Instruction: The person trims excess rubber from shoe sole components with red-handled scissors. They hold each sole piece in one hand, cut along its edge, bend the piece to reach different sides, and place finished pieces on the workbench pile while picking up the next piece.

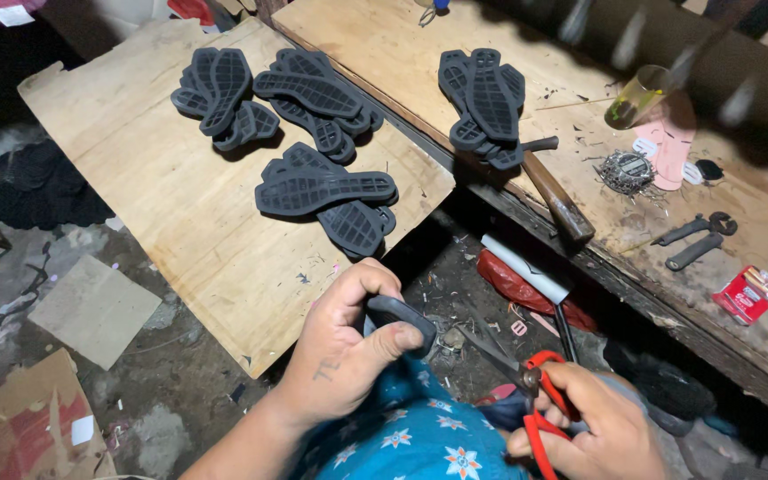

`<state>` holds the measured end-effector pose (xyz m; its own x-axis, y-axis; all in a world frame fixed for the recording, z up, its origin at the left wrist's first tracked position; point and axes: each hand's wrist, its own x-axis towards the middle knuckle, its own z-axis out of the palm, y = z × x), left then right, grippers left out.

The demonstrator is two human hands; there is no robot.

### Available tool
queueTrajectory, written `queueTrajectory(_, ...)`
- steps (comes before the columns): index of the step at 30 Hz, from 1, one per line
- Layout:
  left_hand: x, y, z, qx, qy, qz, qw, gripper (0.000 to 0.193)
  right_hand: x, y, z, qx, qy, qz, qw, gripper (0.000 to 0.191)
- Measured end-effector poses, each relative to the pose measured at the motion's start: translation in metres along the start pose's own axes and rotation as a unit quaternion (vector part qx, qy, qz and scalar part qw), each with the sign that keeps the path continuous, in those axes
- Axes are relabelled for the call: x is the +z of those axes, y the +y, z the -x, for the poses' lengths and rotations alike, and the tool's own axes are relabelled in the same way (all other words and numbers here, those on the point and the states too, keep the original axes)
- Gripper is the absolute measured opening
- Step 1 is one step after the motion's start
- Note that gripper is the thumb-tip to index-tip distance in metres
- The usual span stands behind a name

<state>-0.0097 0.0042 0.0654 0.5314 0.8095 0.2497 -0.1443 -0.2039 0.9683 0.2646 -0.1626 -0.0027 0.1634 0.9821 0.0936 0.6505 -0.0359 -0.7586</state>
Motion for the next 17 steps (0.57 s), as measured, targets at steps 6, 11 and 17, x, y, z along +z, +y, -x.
queueTrajectory(6,-0.003,0.002,0.002,0.033,-0.021,-0.017,0.999,0.033,-0.015,-0.023,-0.005,-0.006,-0.03,0.069,0.997,0.075)
queueTrajectory(11,-0.003,0.003,0.004,0.031,-0.035,0.002,0.999,0.033,-0.021,-0.024,-0.01,-0.017,-0.052,0.11,0.992,0.082)
queueTrajectory(17,-0.004,0.004,0.004,0.016,-0.051,-0.001,0.999,0.033,-0.019,-0.01,-0.002,0.009,-0.062,0.12,0.991,0.079)
